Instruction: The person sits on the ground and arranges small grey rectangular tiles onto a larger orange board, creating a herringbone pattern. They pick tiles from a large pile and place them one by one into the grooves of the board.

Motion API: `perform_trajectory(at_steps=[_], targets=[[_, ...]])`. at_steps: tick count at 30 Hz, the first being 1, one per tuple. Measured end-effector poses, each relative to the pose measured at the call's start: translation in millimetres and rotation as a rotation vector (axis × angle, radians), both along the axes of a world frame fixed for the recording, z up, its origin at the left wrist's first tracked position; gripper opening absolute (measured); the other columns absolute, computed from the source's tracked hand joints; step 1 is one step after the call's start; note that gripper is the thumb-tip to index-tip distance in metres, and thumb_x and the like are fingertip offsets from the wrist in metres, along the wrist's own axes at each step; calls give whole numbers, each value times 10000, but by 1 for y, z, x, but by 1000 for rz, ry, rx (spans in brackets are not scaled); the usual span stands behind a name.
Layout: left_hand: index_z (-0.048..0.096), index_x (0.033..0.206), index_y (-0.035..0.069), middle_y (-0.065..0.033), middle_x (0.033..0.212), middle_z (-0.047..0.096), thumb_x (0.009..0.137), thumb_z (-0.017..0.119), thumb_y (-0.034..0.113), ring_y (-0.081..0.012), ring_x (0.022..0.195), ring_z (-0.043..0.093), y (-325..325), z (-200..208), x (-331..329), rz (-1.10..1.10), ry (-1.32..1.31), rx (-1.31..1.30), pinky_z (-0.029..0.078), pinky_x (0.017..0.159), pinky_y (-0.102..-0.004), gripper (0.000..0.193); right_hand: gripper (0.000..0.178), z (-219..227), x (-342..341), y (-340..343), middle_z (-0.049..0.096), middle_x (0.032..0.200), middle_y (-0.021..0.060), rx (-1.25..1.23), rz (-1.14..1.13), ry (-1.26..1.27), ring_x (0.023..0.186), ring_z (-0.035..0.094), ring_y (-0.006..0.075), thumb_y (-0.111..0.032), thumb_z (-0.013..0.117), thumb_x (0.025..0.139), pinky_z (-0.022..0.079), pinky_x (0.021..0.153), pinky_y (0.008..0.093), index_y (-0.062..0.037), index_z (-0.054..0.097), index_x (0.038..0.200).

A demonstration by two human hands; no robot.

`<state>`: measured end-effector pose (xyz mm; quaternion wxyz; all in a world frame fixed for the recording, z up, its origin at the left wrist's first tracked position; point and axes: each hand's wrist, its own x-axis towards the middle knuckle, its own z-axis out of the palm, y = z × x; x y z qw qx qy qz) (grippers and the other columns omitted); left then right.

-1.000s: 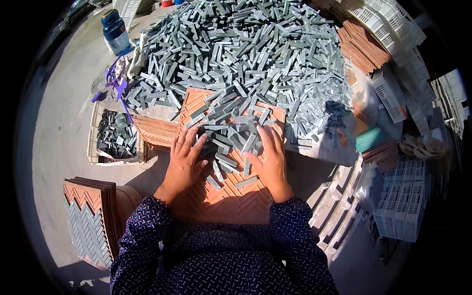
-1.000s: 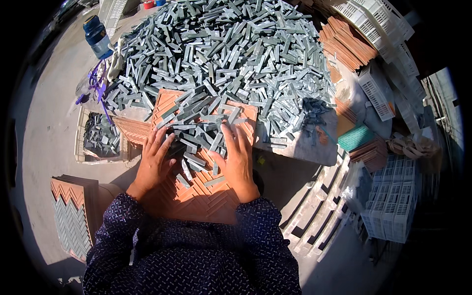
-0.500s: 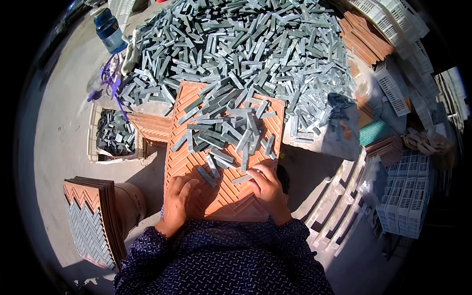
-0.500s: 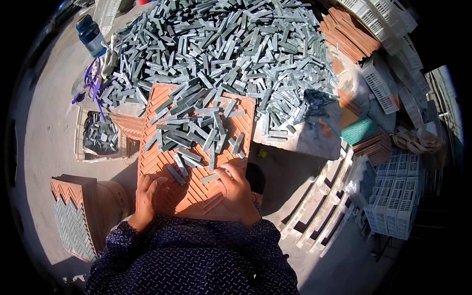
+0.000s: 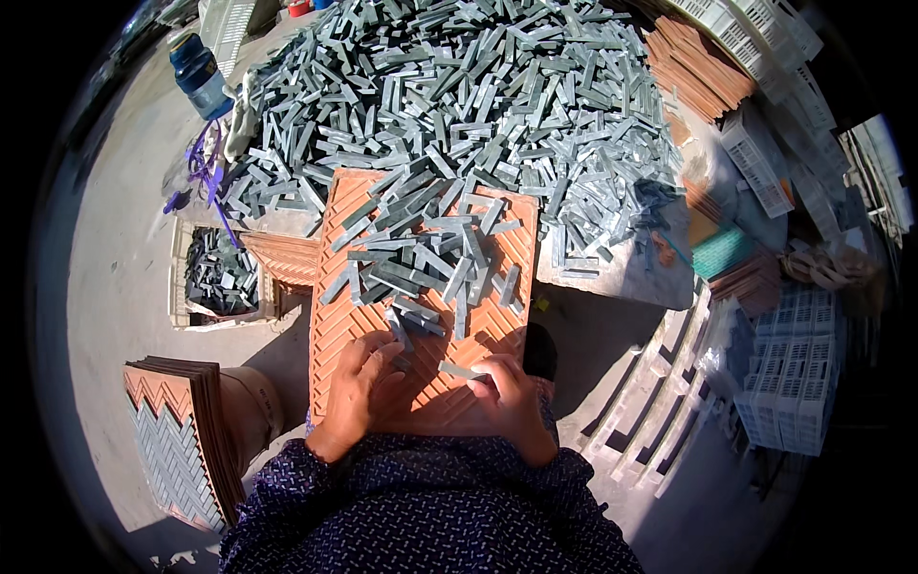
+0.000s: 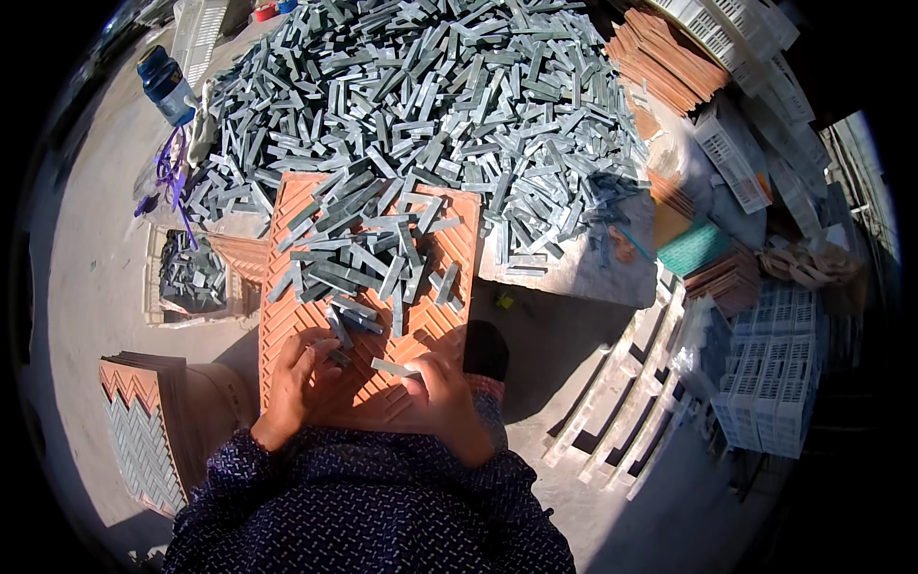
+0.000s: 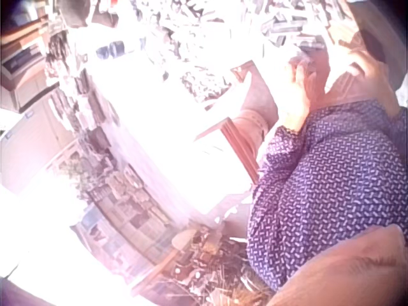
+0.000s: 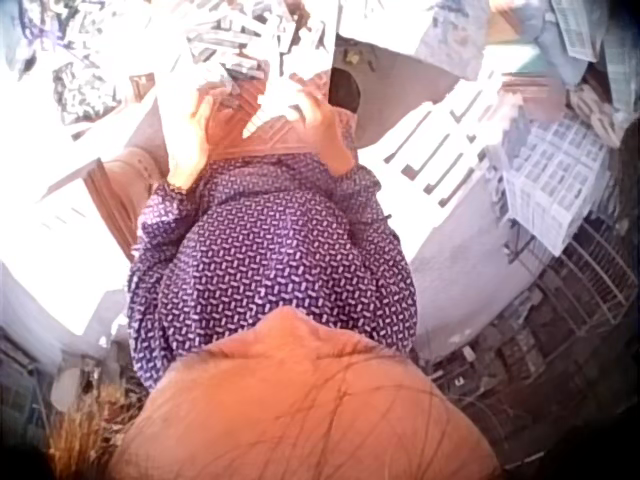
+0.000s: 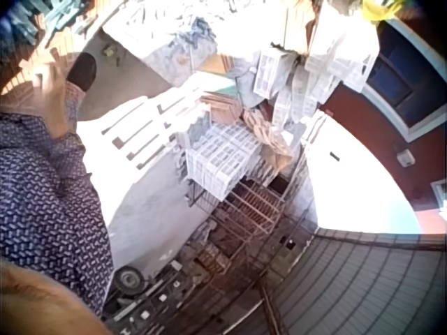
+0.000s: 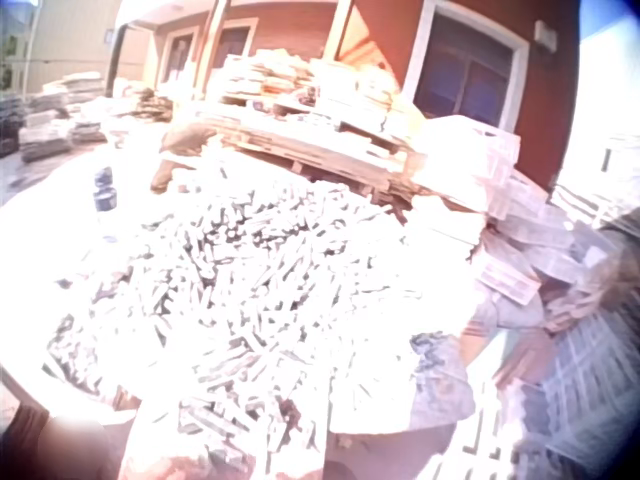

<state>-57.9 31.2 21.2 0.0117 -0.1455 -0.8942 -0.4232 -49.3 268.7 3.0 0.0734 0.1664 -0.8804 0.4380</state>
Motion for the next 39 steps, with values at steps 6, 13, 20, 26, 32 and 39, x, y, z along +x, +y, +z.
perform_trajectory(at_steps=[6,13,20,26,32,39], targets=[[469,1321,17,-52,1079,601,847,603,-87,-124,910,583,23,-10,15,-61,-642,832,483,824,-260,503,160,24,6,-23,618,775,44,-729,36,-840,657,546,84,-103,526,943,458,622,230,41,581,987],[507,1283,7,-33,987,595,893,588,-22,-98,823,551,16,-9,10,-75,-796,1019,464,762,-233,399,226,24,10,-28,625,815,63,-691,27,-933,674,592,98,-145,546,952,495,610,233,53,581,1057],[568,1149,-7,-18,888,593,894,592,-22,-94,755,549,19,-22,14,-11,-704,1085,470,705,-230,257,213,17,15,-27,645,861,99,-218,65,-404,713,630,157,-106,643,869,509,649,257,17,618,1041],[596,1048,-12,-67,943,611,836,627,-81,-164,808,602,28,-18,24,-32,-476,566,500,724,-264,225,215,14,26,-1,619,900,117,-22,-12,-229,758,637,216,-33,712,766,514,637,286,-5,651,970],[629,1026,24,-123,1003,622,697,671,-67,-317,902,600,-1,-12,-6,66,76,22,503,769,-372,344,211,-6,44,54,618,885,113,33,-421,-211,665,627,180,-4,707,751,504,594,274,-11,647,954],[619,1057,56,-96,1061,590,728,673,-1,-308,935,571,-21,-17,-13,-12,165,-250,486,786,-376,338,231,-15,50,34,607,863,115,73,-321,-137,683,630,211,-29,724,742,507,601,292,-28,635,955]])
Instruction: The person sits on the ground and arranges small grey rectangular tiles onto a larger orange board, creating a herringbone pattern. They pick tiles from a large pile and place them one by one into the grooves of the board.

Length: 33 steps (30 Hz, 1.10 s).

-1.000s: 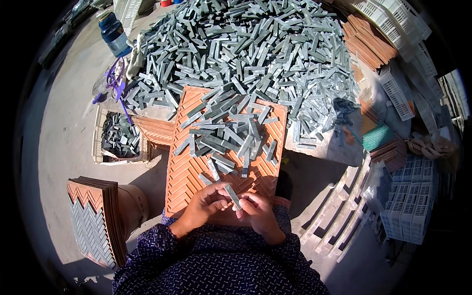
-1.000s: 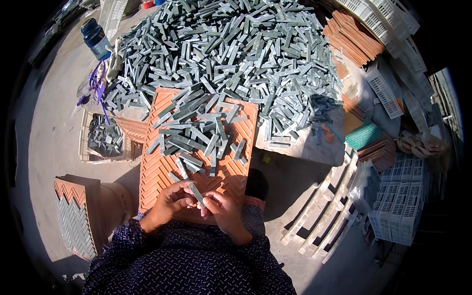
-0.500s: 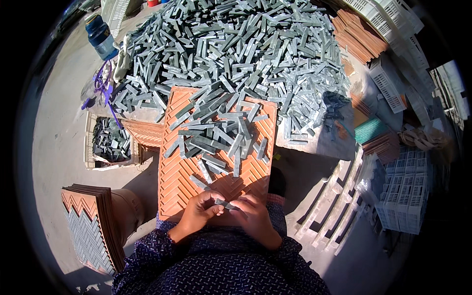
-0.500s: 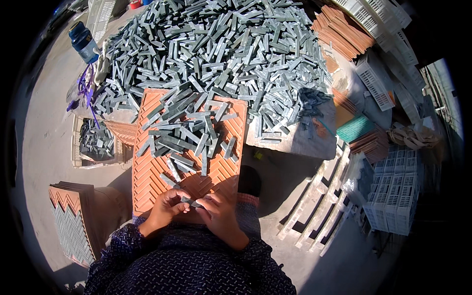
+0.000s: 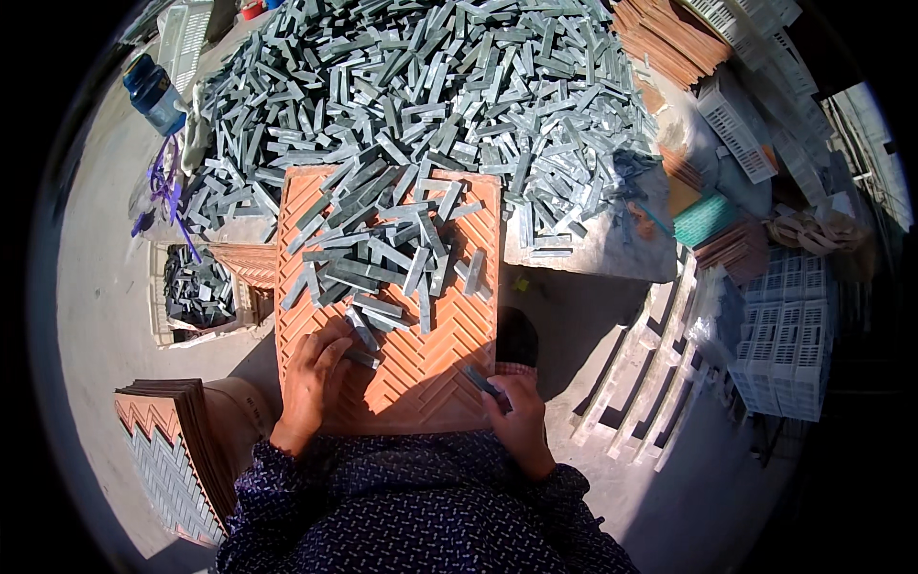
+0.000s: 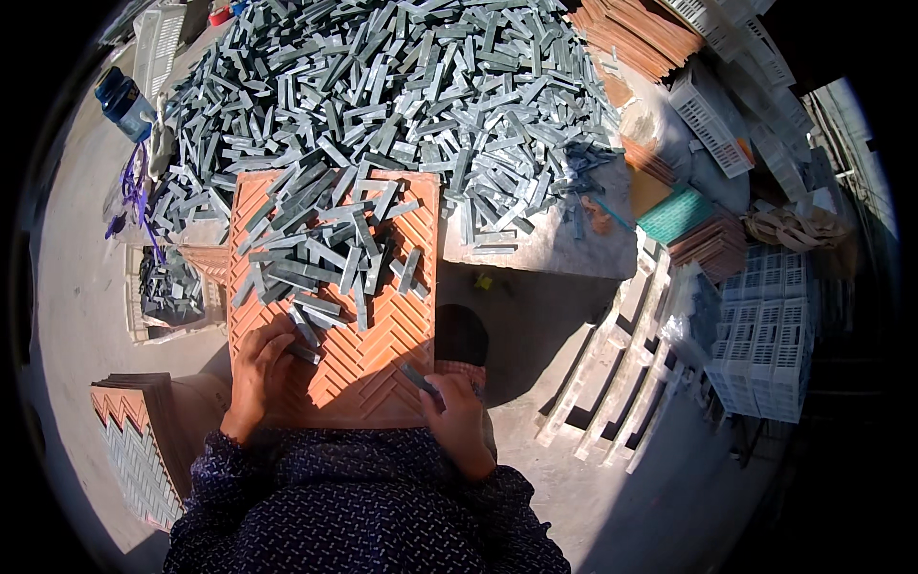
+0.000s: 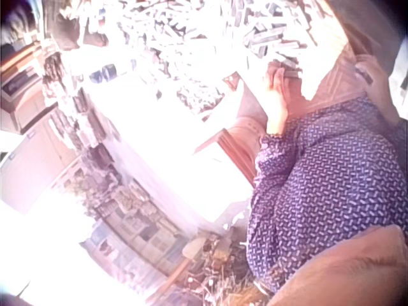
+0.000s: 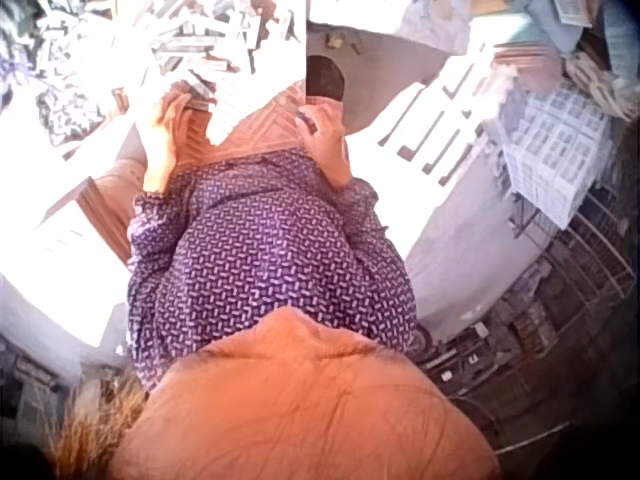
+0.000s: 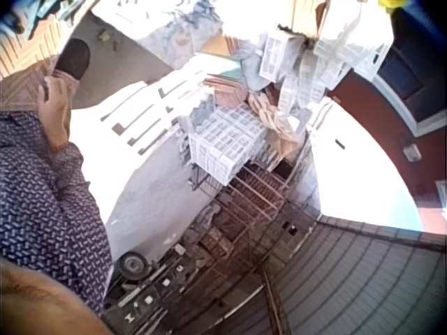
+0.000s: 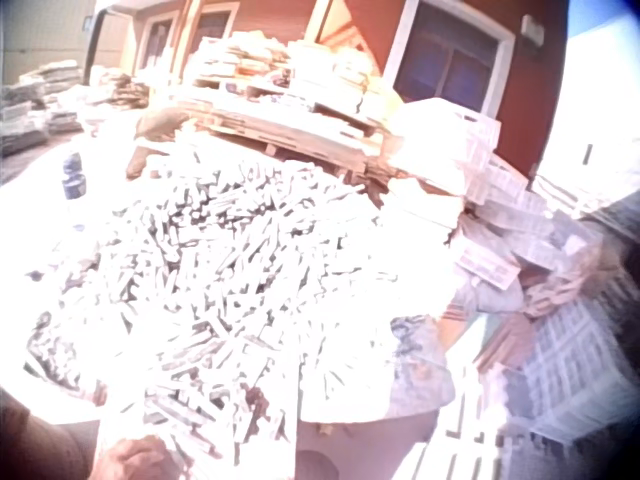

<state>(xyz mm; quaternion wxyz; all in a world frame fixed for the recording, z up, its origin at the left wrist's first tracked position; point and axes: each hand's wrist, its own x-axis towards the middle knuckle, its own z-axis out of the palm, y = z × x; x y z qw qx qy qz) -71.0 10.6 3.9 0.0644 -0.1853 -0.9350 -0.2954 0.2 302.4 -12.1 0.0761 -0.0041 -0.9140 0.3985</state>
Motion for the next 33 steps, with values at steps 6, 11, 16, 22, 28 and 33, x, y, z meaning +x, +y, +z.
perform_trajectory(at_steps=[6,11,16,22,28,33], targets=[[631,1020,53,-98,1008,595,721,684,-12,-307,908,584,3,-1,-1,10,33,-7,493,750,-378,311,222,-3,0,-3,595,895,136,-36,25,-22,812,615,294,-44,708,767,502,671,353,-25,625,972],[636,989,28,-118,961,600,693,708,-29,-309,870,595,15,6,17,53,-199,164,498,726,-374,310,198,-3,-5,-6,595,892,144,8,44,47,830,613,320,-38,693,779,499,694,369,-16,624,964],[633,994,9,-126,943,596,726,708,-34,-296,863,608,44,2,34,-12,-257,343,512,725,-357,282,186,-5,-11,-8,608,888,147,-8,61,80,811,621,323,-42,694,781,503,696,367,-5,628,951],[626,965,14,-118,925,600,735,705,-16,-295,843,619,59,-5,44,-36,-267,331,517,716,-354,245,211,8,-14,-8,631,885,151,-42,3,53,832,634,326,-52,711,775,515,706,366,-9,635,968],[622,942,34,-117,902,616,756,700,46,-312,808,633,67,-11,50,-16,-255,244,524,692,-373,202,212,2,-8,-11,640,888,139,-147,127,53,784,648,290,-61,705,788,524,665,333,-18,640,985],[611,1003,58,-129,931,617,800,678,121,-321,816,642,67,-15,52,-63,-262,125,536,685,-389,222,238,0,-12,-18,650,893,127,-126,254,123,778,662,267,-46,723,771,538,655,328,-12,640,992]])
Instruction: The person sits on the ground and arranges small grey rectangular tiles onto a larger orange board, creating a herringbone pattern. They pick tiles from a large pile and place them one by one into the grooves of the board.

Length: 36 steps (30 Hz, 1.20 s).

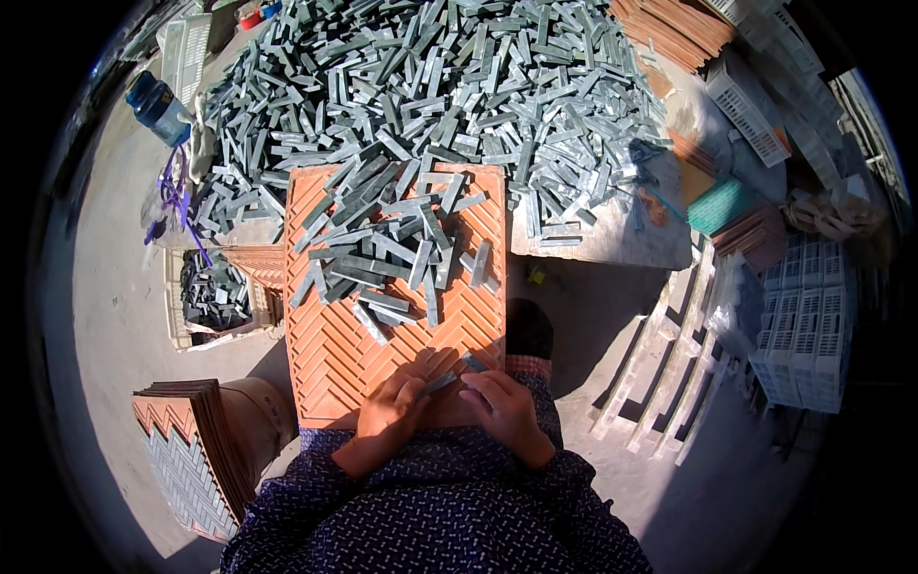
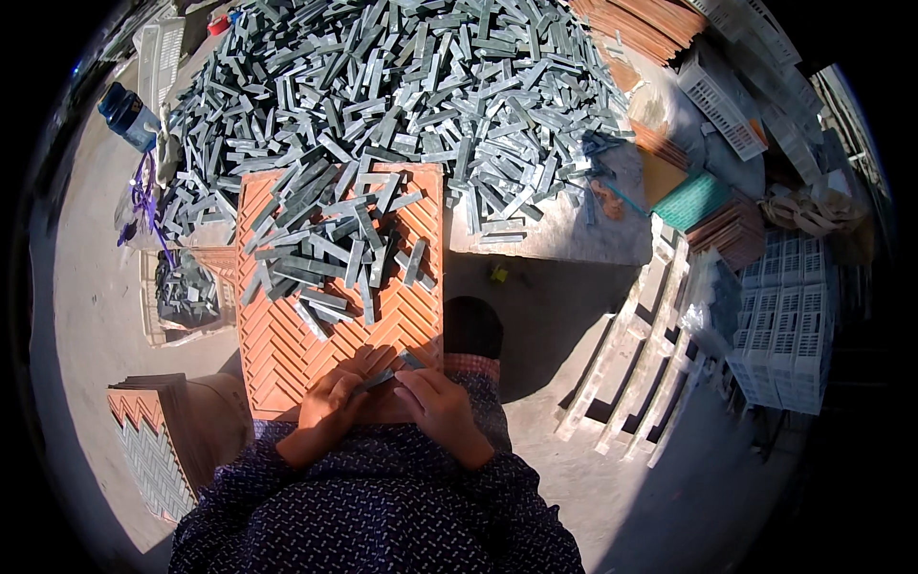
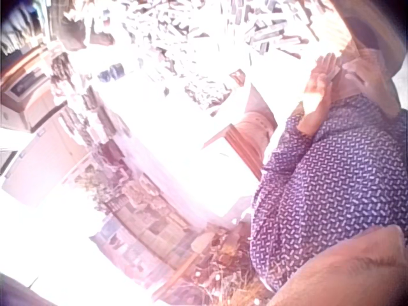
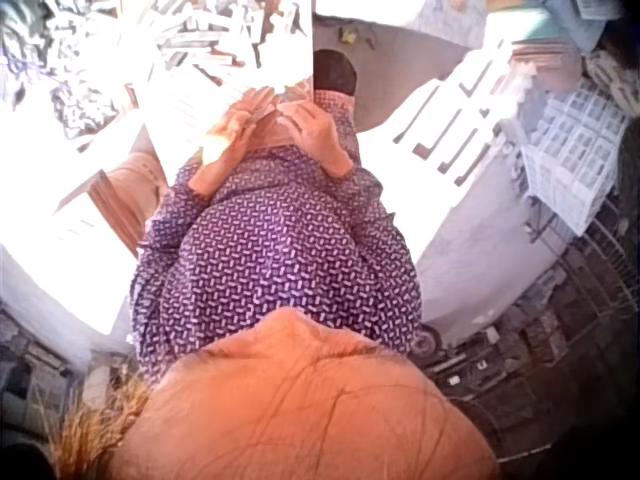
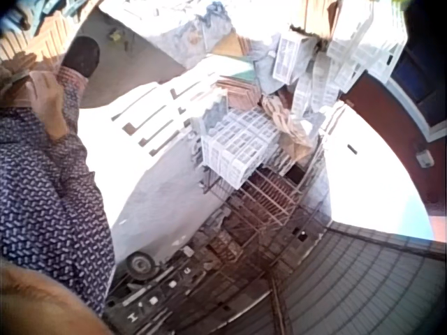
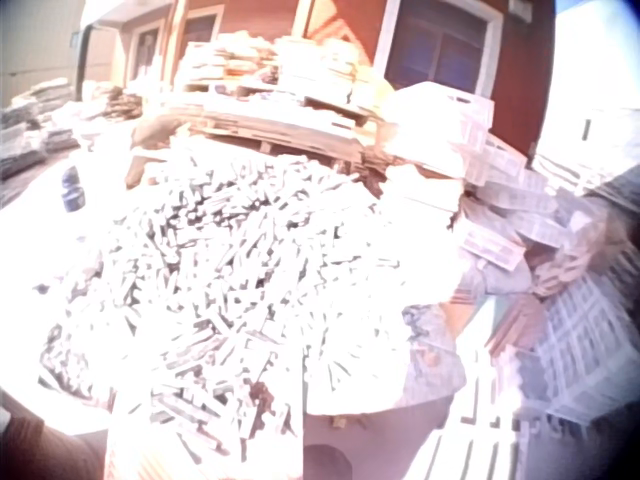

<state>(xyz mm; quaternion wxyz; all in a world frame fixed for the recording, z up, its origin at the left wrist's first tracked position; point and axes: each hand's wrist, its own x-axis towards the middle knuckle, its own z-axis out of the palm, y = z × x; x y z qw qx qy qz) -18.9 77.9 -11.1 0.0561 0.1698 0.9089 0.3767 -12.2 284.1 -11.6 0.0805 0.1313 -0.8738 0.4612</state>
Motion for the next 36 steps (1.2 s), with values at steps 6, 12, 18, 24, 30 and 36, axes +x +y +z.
perform_trajectory(at_steps=[6,12,18,24,30,36], targets=[[617,981,33,-170,962,648,793,695,113,-328,817,659,5,-6,3,-35,14,27,541,669,-395,218,239,5,0,2,656,905,134,13,21,-14,784,665,268,-24,720,770,541,662,323,-6,640,994],[579,1009,59,-184,942,647,845,639,181,-356,787,656,4,0,2,-82,-15,49,541,644,-421,213,209,4,-1,3,654,881,141,-46,-25,-2,766,664,268,6,701,775,535,658,315,1,641,975],[551,1063,53,-210,946,647,887,563,184,-373,853,650,8,6,-6,-8,-290,-31,531,720,-447,219,187,4,-2,4,655,869,142,-53,-24,12,749,664,271,19,695,773,533,653,317,6,645,953],[552,1077,50,-219,976,645,883,567,202,-389,894,639,12,3,-8,19,-354,-42,520,769,-462,247,143,4,-2,4,652,867,138,-46,-30,-11,776,653,296,-24,668,806,527,663,342,-2,638,945],[592,979,78,-142,879,668,822,657,172,-325,810,660,17,6,-7,40,-136,-168,538,677,-413,194,132,7,-2,7,653,860,150,-45,-49,-13,772,652,305,-20,666,807,524,668,346,3,640,934],[574,1025,27,-194,1019,640,806,674,149,-354,856,661,12,3,-5,-126,37,-106,554,701,-410,271,117,8,-6,22,653,845,156,12,-129,19,771,652,304,-13,663,806,519,679,345,10,641,919]])
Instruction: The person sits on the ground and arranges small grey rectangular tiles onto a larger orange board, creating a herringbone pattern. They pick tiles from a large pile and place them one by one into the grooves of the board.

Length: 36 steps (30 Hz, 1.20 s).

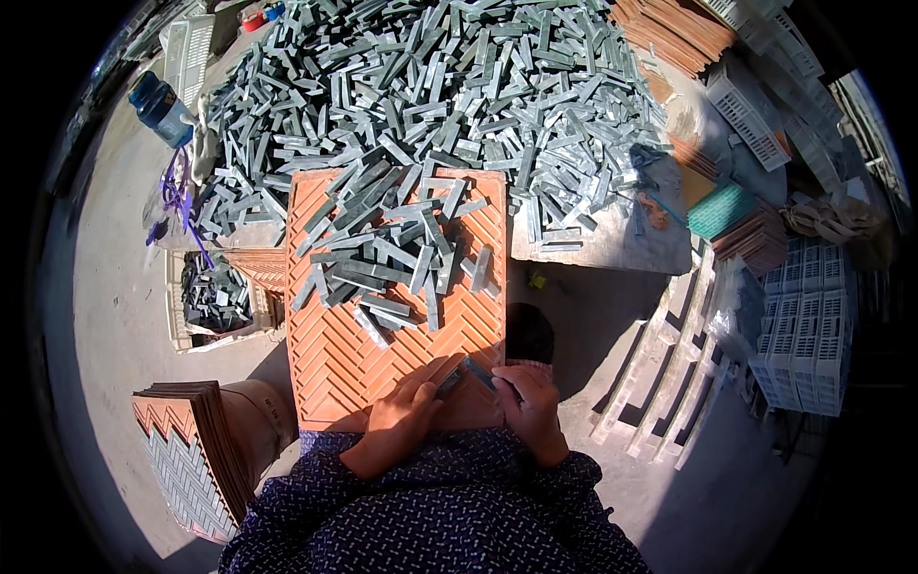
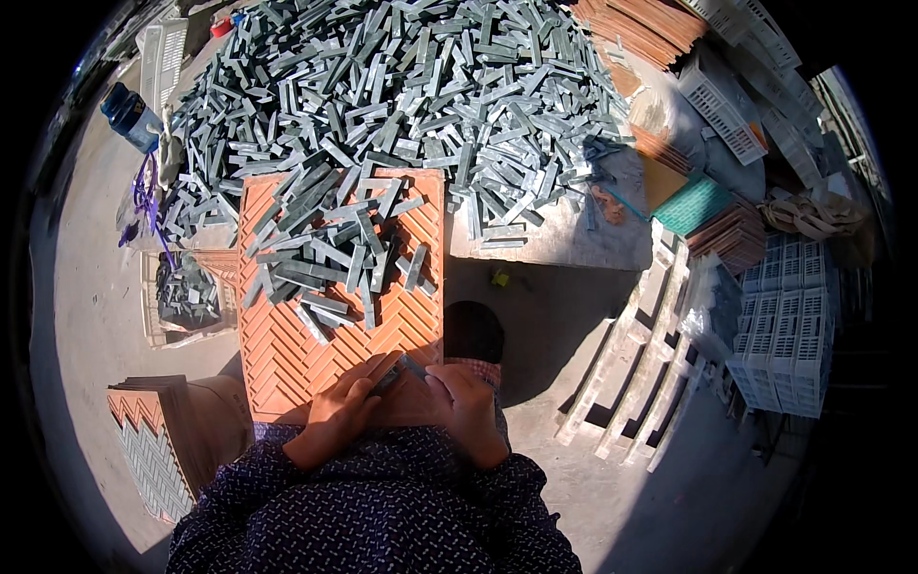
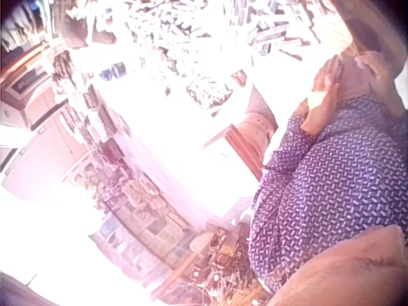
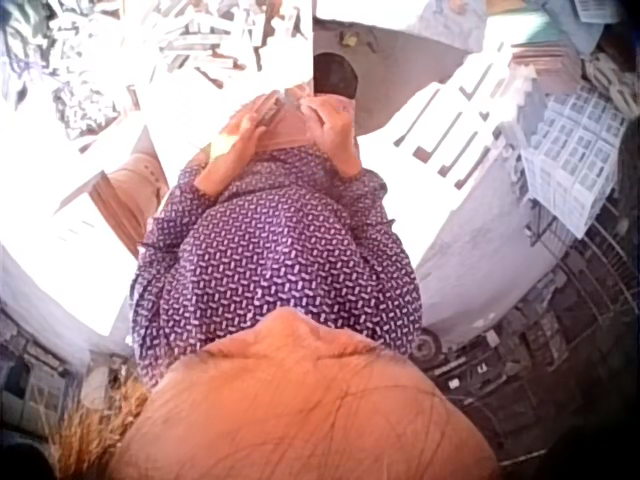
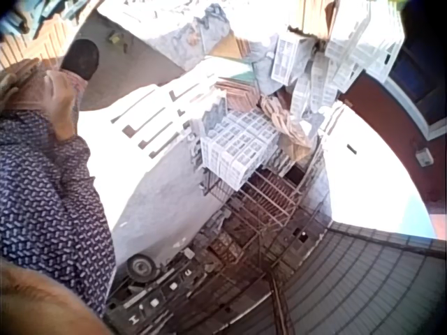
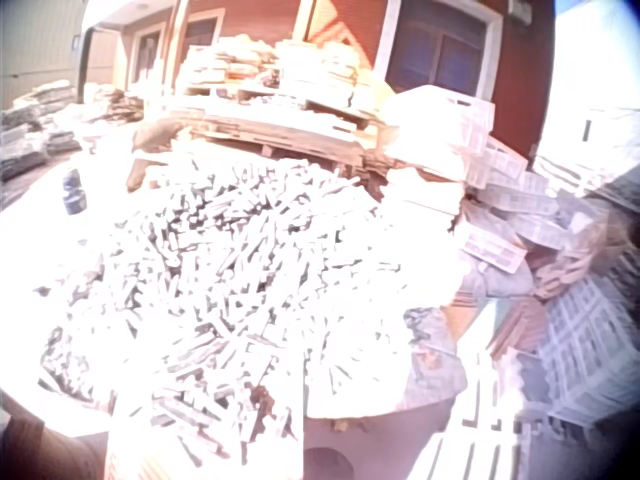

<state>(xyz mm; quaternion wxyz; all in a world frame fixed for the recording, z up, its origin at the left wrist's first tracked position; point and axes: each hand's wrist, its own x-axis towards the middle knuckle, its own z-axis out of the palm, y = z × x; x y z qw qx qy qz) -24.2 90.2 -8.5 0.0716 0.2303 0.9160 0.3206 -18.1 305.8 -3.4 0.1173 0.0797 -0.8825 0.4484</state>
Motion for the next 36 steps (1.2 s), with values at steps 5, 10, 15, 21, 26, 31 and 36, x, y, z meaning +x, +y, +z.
perform_trajectory(at_steps=[5,10,15,21,26,31,36], targets=[[561,1027,19,-228,1084,611,814,661,129,-385,889,650,5,-3,-7,-25,60,77,556,712,-426,261,94,9,-15,6,648,821,149,15,-40,36,736,652,293,1,655,813,519,644,334,10,636,904],[559,1005,19,-224,1074,609,796,679,147,-386,919,638,6,4,-10,-24,-24,-36,545,728,-435,274,83,18,-41,9,643,804,148,-23,-66,128,687,647,289,4,653,819,515,593,327,6,634,900],[532,1030,0,-207,1063,613,786,668,177,-348,896,648,8,4,-9,8,8,-71,554,656,-417,330,88,18,-48,5,654,831,148,-47,-42,124,706,652,286,-4,651,821,519,610,322,-3,639,908],[529,1049,-23,-218,1082,605,784,660,147,-361,918,642,1,0,-12,75,4,16,547,741,-416,340,82,10,-38,7,655,830,142,-50,-77,86,709,653,281,-18,648,831,518,608,319,-9,641,912],[551,1073,-7,-202,1047,623,761,683,111,-360,901,644,7,0,-16,82,-5,53,538,746,-399,358,80,9,-38,8,662,836,137,-66,-99,79,707,655,237,-9,642,831,507,601,293,-9,656,910],[556,1043,7,-194,972,629,762,687,117,-363,829,642,15,2,-20,87,22,31,532,698,-414,329,73,14,-47,6,655,821,144,-67,-67,78,704,653,270,-11,641,831,514,607,315,0,647,902],[551,1011,13,-200,921,624,761,690,134,-367,790,636,18,2,-18,130,66,36,525,662,-437,311,70,15,-49,5,654,817,147,-41,-45,94,709,656,280,-13,646,824,519,615,323,5,645,891]])
